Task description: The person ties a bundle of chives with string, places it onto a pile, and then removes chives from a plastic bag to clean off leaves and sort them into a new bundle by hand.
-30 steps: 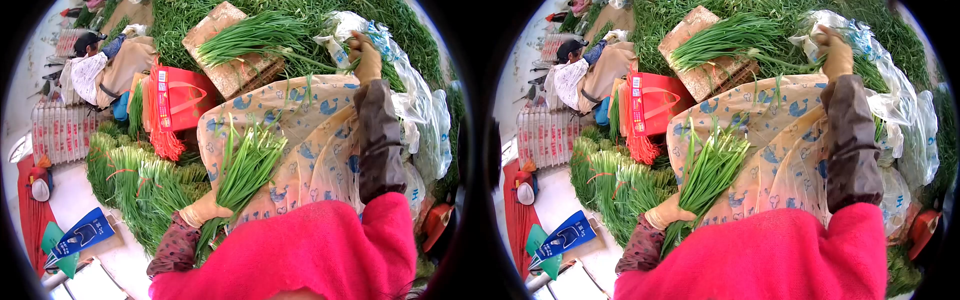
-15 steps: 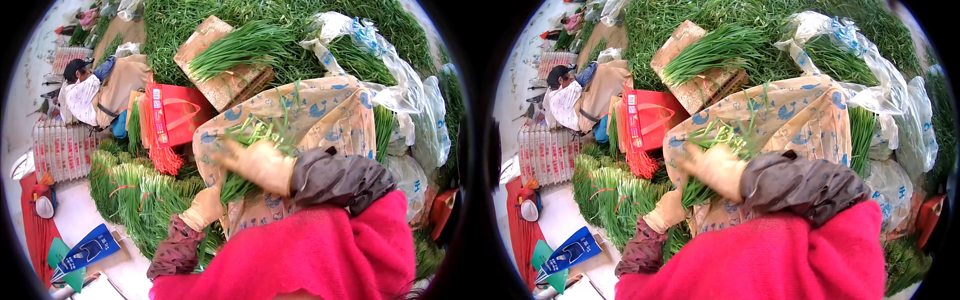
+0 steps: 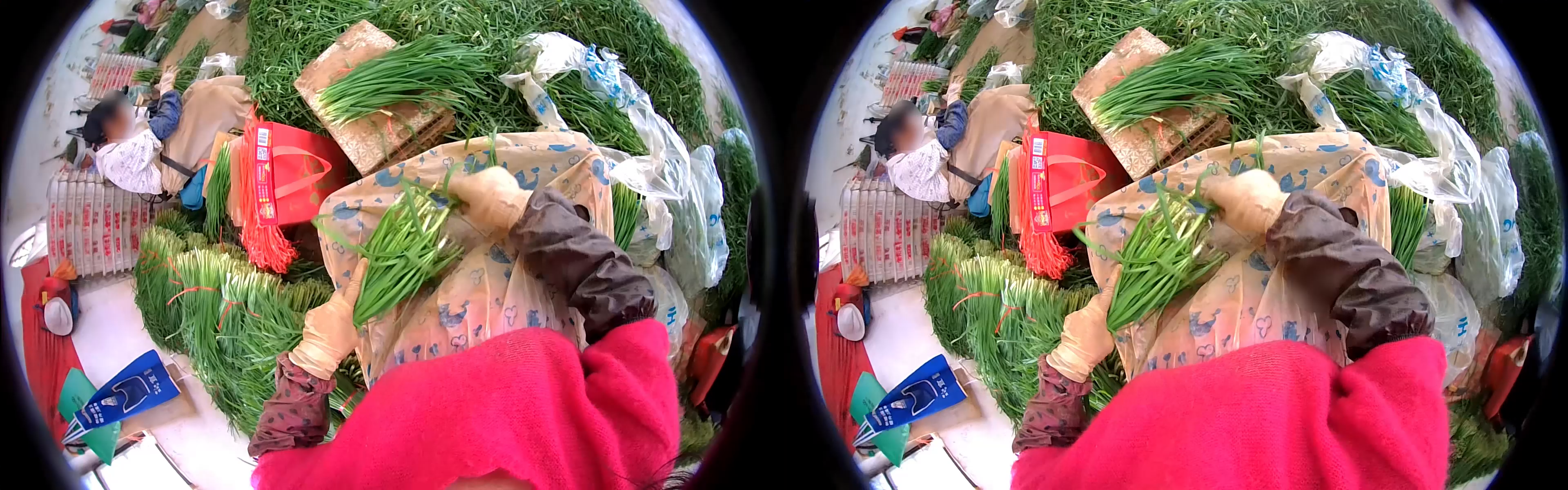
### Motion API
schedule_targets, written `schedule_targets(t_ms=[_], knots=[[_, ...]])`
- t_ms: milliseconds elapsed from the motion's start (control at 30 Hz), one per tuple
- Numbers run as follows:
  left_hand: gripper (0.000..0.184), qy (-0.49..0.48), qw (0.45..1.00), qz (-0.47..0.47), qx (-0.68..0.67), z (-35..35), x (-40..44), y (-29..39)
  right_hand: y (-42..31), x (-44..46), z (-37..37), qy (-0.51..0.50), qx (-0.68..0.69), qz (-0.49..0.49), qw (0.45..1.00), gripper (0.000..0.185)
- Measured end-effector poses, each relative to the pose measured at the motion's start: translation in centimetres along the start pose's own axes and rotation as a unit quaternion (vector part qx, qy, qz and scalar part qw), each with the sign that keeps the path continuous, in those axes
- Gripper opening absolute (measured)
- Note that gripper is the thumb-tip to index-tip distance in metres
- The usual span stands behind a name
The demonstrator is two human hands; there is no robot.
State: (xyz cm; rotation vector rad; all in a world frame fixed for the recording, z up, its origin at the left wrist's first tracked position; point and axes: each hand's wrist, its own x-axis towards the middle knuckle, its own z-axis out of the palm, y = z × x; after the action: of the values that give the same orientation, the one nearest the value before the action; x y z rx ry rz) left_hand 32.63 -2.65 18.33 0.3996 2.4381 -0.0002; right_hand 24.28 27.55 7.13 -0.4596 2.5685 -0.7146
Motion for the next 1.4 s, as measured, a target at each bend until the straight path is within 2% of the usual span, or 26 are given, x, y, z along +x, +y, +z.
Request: schedule_targets(t_ms=[100, 167, 233, 267, 300, 367, 433, 467, 500, 567, 633, 667, 767, 900, 967, 1033, 1067, 1100, 1167, 1200, 1233, 1333, 1400], knots=[[0.102, 0.011, 1.000, -0.013, 0.000, 0.2, -0.4, -0.2, 3.0, 1.7, -0.8, 0.006, -0.045, 0.097, 0.994, 0.019], [0.099, 0.031, 0.999, -0.016, -0.016, 0.4, -0.9, -0.6, 6.8, 2.3, -0.3, 0.125, 0.160, 0.206, 0.957, 0.019], [0.095, 0.052, 0.998, -0.021, -0.034, 0.6, -1.3, -0.7, 9.7, 2.6, -0.3, 0.200, 0.414, 0.239, 0.855, 0.021], [0.095, 0.069, 0.997, -0.022, -0.038, 0.7, -1.3, -0.7, 9.7, 2.3, -0.6, 0.220, 0.459, 0.229, 0.830, 0.022], [0.095, 0.085, 0.995, -0.023, -0.042, 0.9, -1.3, -0.7, 7.4, 1.5, -2.1, 0.219, 0.458, 0.226, 0.832, 0.022], [0.097, 0.095, 0.995, -0.027, -0.027, 1.4, -0.7, -0.9, 2.0, 0.0, -4.0, 0.139, 0.494, 0.178, 0.839, 0.025], [0.098, 0.105, 0.994, -0.028, -0.010, 1.4, -0.1, -0.4, -2.0, -0.7, -3.5, 0.094, 0.368, 0.089, 0.921, 0.033], [0.098, 0.115, 0.993, -0.027, 0.004, 1.4, 0.2, 0.0, -4.6, -1.2, -4.4, 0.060, 0.231, 0.053, 0.970, 0.038], [0.099, 0.124, 0.992, -0.028, 0.018, 1.5, 0.5, 0.4, -6.9, -1.5, -5.3, 0.024, 0.089, 0.017, 0.996, 0.044], [0.100, 0.117, 0.991, -0.031, 0.058, 1.8, 1.0, 1.1, -8.9, -0.6, -4.0, 0.031, -0.005, 0.033, 0.999, 0.047], [0.100, 0.114, 0.989, -0.044, 0.081, 1.9, 1.2, 1.8, -8.7, 0.4, -1.9, 0.027, -0.015, 0.039, 0.999, 0.043], [0.099, 0.157, 0.982, -0.022, 0.101, 2.6, 1.2, 1.6, -8.5, 0.7, -1.2, 0.012, 0.018, 0.048, 0.999, 0.042], [0.098, 0.165, 0.979, 0.002, 0.121, 3.9, 1.2, 1.0, -6.6, 1.2, 1.9, 0.019, 0.080, 0.058, 0.995, 0.040], [0.089, 0.152, 0.973, -0.010, 0.172, 4.9, 1.4, 1.2, -6.3, 0.5, 3.7, -0.009, 0.015, 0.055, 0.998, 0.028], [0.087, 0.158, 0.970, -0.005, 0.184, 5.1, 1.4, 0.8, -5.1, 1.3, 4.4, -0.005, -0.077, 0.072, 0.994, 0.022], [0.086, 0.163, 0.967, -0.001, 0.198, 5.1, 1.2, 0.6, -3.5, 3.3, 4.2, -0.072, -0.159, 0.181, 0.968, 0.020], [0.086, 0.156, 0.969, -0.004, 0.192, 4.7, 1.0, 0.7, -1.6, 2.6, 3.6, 0.007, -0.058, 0.186, 0.981, 0.018], [0.086, 0.149, 0.971, -0.007, 0.186, 4.5, 0.9, 0.7, -1.4, 1.7, 1.5, 0.023, -0.067, 0.182, 0.981, 0.018], [0.086, 0.151, 0.970, 0.001, 0.188, 4.7, 0.7, 0.2, 2.1, 3.1, 1.1, 0.054, -0.020, 0.280, 0.958, 0.020], [0.086, 0.152, 0.970, 0.009, 0.192, 4.8, 0.6, 0.0, 3.6, 2.7, 0.7, 0.120, -0.026, 0.268, 0.956, 0.024], [0.086, 0.152, 0.970, 0.007, 0.189, 4.9, 0.5, -0.1, 4.7, 2.6, 0.0, 0.139, -0.028, 0.283, 0.949, 0.031], [0.086, 0.172, 0.963, 0.023, 0.204, 4.8, 0.1, 0.0, 5.0, 2.2, -1.5, 0.127, -0.063, 0.299, 0.943, 0.038], [0.086, 0.158, 0.968, 0.031, 0.193, 4.6, 0.0, 0.0, 2.6, 0.8, -2.6, 0.155, -0.134, 0.242, 0.948, 0.042]])
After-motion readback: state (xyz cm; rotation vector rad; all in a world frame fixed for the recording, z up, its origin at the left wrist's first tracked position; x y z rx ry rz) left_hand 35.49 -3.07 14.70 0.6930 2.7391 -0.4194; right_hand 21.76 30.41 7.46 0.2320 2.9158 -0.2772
